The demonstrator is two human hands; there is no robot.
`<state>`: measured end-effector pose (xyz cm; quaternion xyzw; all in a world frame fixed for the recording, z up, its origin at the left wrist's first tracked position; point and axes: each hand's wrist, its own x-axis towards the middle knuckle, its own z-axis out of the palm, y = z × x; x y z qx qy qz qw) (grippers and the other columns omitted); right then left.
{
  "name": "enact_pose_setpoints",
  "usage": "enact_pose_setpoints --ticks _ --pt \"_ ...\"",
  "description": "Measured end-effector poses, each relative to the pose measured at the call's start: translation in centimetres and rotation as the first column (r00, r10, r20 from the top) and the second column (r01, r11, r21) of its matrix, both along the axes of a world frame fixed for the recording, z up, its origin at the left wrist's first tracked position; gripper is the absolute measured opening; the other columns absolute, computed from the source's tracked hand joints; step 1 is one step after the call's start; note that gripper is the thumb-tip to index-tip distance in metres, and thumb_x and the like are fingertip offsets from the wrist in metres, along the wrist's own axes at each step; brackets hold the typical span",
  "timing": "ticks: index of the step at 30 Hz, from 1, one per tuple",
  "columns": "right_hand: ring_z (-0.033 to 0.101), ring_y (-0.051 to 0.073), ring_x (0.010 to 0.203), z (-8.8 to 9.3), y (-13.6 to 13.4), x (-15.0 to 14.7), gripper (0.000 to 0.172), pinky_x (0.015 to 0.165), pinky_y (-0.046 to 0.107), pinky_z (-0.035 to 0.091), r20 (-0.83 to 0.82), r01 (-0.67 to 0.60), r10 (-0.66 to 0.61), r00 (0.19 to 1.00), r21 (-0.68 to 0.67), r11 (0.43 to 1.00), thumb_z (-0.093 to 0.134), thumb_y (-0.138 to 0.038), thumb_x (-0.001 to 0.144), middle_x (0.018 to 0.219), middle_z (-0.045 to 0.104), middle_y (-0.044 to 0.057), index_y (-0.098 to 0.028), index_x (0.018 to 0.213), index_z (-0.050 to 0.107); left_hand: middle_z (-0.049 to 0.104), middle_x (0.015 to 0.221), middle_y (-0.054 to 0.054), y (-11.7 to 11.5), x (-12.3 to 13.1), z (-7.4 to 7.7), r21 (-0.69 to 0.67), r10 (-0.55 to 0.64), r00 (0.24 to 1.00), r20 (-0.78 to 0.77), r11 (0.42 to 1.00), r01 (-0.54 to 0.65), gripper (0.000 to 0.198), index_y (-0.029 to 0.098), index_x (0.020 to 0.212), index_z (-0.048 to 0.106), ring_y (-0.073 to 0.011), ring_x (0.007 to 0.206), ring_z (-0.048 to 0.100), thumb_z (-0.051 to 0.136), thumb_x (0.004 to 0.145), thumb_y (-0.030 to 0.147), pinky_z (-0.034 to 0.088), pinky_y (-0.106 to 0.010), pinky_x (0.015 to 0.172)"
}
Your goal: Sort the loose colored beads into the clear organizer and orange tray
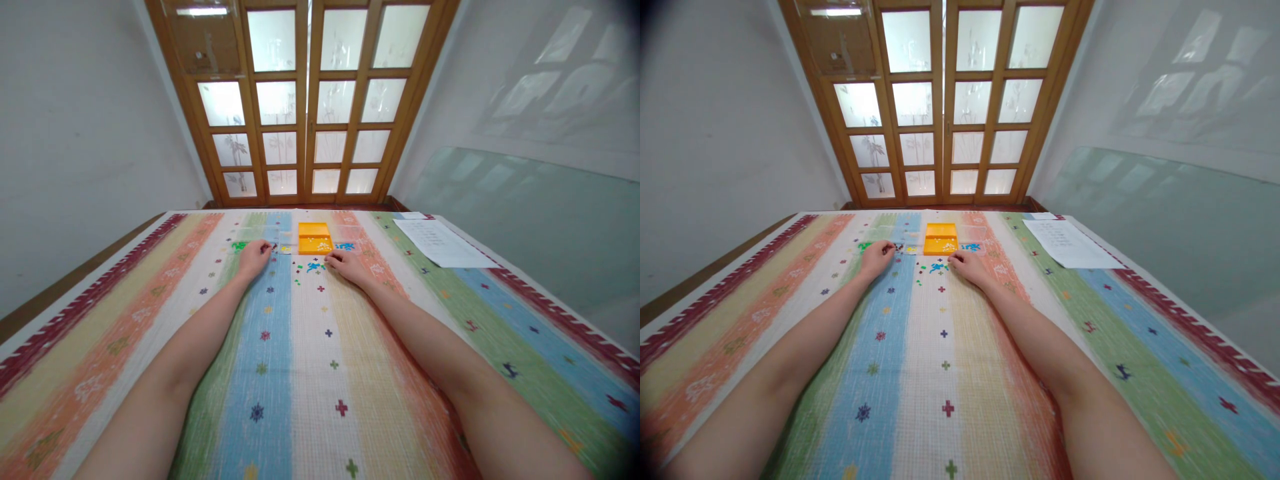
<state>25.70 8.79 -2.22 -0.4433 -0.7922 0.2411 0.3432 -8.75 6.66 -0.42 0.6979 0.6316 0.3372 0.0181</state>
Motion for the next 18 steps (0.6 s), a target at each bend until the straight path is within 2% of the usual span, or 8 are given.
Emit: enact_pose_setpoints --ticks 5,11,13,15,18 --pt "0.065 0.021 0.081 0.3 -0.4 0.0 0.024 0.075 0.03 0.046 -0.034 0.061 -0.06 0.998 0.033 0.998 0.053 -0.031 0.095 0.086 0.075 0.005 -0.019 0.089 0.073 0.071 0.079 -0.004 0.7 -3.4 0.0 -0.016 0.268 0.959 0.095 0.963 -0.268 0.026 0.02 0.102 0.076 -0.0214 0.074 0.061 0.056 0.093 0.034 0.039 -0.029 0.069" --pt "0.066 0.021 0.083 0.2 -0.9 -0.3 0.023 0.076 0.03 0.045 0.003 0.021 -0.021 1.0 0.152 0.988 0.053 -0.029 0.098 0.091 0.076 0.006 -0.02 0.089 0.073 0.073 0.085 -0.006 1.0 -5.9 -0.3 -0.059 0.434 0.898 0.074 0.9 -0.431 0.026 0.023 0.104 0.075 -0.0251 0.084 0.064 0.057 0.091 0.037 0.04 -0.033 0.078" --pt "0.066 0.021 0.082 0.0 -0.9 -0.4 0.023 0.076 0.03 0.045 0.016 0.015 -0.018 1.0 0.167 0.986 0.054 -0.029 0.098 0.092 0.076 0.006 -0.021 0.09 0.073 0.073 0.086 -0.006 0.9 -5.8 -0.4 -0.053 0.43 0.902 0.039 0.902 -0.428 0.027 0.023 0.107 0.075 -0.0259 0.087 0.065 0.057 0.092 0.037 0.041 -0.035 0.083" --pt "0.066 0.021 0.082 -0.1 -0.8 -0.5 0.023 0.075 0.03 0.045 0.022 0.014 -0.018 1.0 0.175 0.984 0.054 -0.03 0.098 0.09 0.076 0.006 -0.021 0.092 0.074 0.073 0.087 -0.007 0.8 -5.1 -0.3 -0.01 0.374 0.927 0.002 0.927 -0.374 0.028 0.023 0.11 0.074 -0.0264 0.089 0.065 0.057 0.093 0.036 0.042 -0.036 0.085" --pt "0.066 0.021 0.081 -0.1 -0.9 -0.6 0.024 0.075 0.03 0.045 0.028 0.012 -0.017 0.999 0.185 0.983 0.054 -0.03 0.099 0.09 0.076 0.006 -0.02 0.092 0.075 0.073 0.09 -0.008 0.5 -2.9 0.0 0.047 0.166 0.983 -0.081 0.986 -0.163 0.026 0.021 0.108 0.075 -0.0261 0.091 0.064 0.056 0.095 0.033 0.044 -0.037 0.086"
